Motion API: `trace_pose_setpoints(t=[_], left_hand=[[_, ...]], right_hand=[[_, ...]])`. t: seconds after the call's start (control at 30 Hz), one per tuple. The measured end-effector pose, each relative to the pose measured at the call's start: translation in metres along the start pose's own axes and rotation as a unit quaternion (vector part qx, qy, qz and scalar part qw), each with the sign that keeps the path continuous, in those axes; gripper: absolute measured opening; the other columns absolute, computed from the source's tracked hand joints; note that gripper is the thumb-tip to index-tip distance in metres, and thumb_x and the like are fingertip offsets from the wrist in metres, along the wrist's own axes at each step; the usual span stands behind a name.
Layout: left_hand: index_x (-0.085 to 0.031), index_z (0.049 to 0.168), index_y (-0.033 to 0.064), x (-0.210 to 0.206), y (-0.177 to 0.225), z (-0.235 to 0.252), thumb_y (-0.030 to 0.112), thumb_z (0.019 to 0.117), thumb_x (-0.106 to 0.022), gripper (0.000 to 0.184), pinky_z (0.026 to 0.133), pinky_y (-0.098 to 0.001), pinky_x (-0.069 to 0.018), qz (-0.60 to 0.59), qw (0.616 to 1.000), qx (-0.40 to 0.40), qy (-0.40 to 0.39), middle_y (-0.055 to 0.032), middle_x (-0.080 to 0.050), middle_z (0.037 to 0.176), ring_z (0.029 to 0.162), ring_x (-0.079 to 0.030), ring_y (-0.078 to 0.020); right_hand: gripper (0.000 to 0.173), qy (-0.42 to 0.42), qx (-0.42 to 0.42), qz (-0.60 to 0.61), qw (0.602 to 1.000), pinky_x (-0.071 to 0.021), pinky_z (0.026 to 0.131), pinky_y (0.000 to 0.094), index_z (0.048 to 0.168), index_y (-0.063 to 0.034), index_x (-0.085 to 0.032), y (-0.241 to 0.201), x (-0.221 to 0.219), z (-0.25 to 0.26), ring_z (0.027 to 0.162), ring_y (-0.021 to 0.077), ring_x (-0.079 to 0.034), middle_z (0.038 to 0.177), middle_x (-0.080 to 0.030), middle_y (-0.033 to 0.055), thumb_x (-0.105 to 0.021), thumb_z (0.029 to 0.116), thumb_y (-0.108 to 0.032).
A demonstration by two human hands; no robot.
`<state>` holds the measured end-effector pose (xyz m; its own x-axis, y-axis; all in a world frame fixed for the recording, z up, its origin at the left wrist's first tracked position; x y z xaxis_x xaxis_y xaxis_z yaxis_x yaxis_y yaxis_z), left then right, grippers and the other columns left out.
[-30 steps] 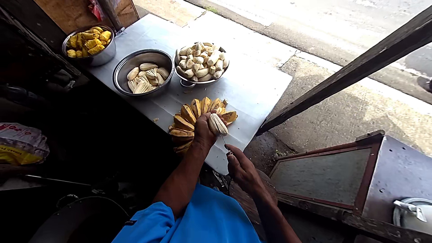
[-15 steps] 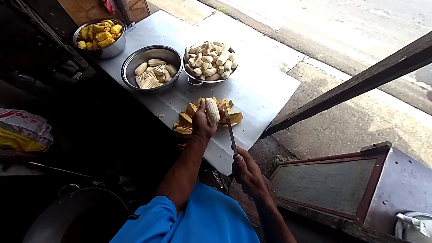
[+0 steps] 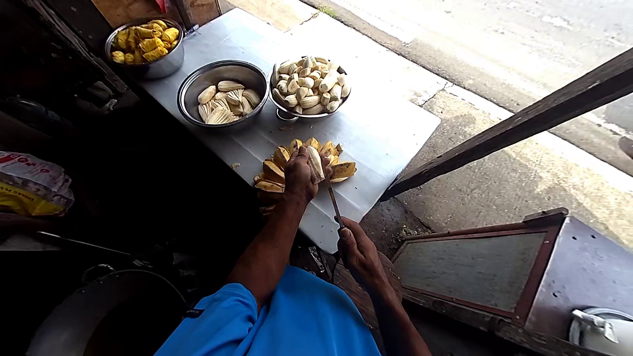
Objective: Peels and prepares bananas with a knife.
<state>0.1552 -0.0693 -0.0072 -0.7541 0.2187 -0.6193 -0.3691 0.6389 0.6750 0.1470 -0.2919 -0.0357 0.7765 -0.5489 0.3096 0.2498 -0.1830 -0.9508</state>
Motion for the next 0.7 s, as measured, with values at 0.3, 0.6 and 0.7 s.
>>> trace_pose_setpoints(t=[0.3, 0.6, 0.7], left_hand=[[-0.051, 0.128, 0.0078, -0.003, -0.009, -0.013, 0.027, 0.1136, -0.031, 0.031, 0.060, -0.0360, -0.0592, 0.058, 0.998, -0.013, -0.022, -0.0108, -0.064, 0.090, 0.069, -0.067, -0.0211], [-0.054, 0.130, 0.0198, 0.002, -0.028, -0.046, 0.037, 0.1121, -0.032, 0.033, 0.067, -0.0370, -0.0584, 0.120, 0.992, 0.016, -0.040, -0.0066, -0.063, 0.100, 0.076, -0.066, -0.0187], [-0.052, 0.132, 0.0202, 0.004, -0.029, -0.048, 0.041, 0.1122, -0.033, 0.035, 0.070, -0.0394, -0.0593, 0.127, 0.991, 0.013, -0.032, -0.0078, -0.062, 0.101, 0.078, -0.066, -0.0199]], right_hand=[[0.051, 0.023, -0.001, -0.107, 0.994, -0.0486, 0.053, 0.0311, 0.139, -0.0103, -0.057, 0.003, 0.002, 0.014, 0.055, 0.0092, -0.052, 0.069, -0.055, -0.0021, -0.030, 0.1110, -0.043], [0.050, 0.045, -0.039, -0.235, 0.970, -0.0538, 0.064, 0.0466, 0.141, -0.0148, -0.056, 0.003, 0.001, 0.032, 0.068, 0.0228, -0.065, 0.080, -0.067, 0.0068, -0.027, 0.1107, -0.042], [0.051, 0.039, -0.040, -0.238, 0.970, -0.0535, 0.063, 0.0462, 0.139, -0.0124, -0.057, 0.009, 0.000, 0.027, 0.067, 0.0230, -0.064, 0.079, -0.066, 0.0068, -0.027, 0.1106, -0.041]])
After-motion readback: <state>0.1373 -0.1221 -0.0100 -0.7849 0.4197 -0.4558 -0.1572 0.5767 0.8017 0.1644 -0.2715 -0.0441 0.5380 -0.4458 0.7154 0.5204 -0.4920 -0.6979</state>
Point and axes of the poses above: each hand's wrist, its own z-axis towards the middle knuckle, its own x-axis out of the back of the hand, y = z × x, the point moved 5 cm from there along z, towards the middle knuckle
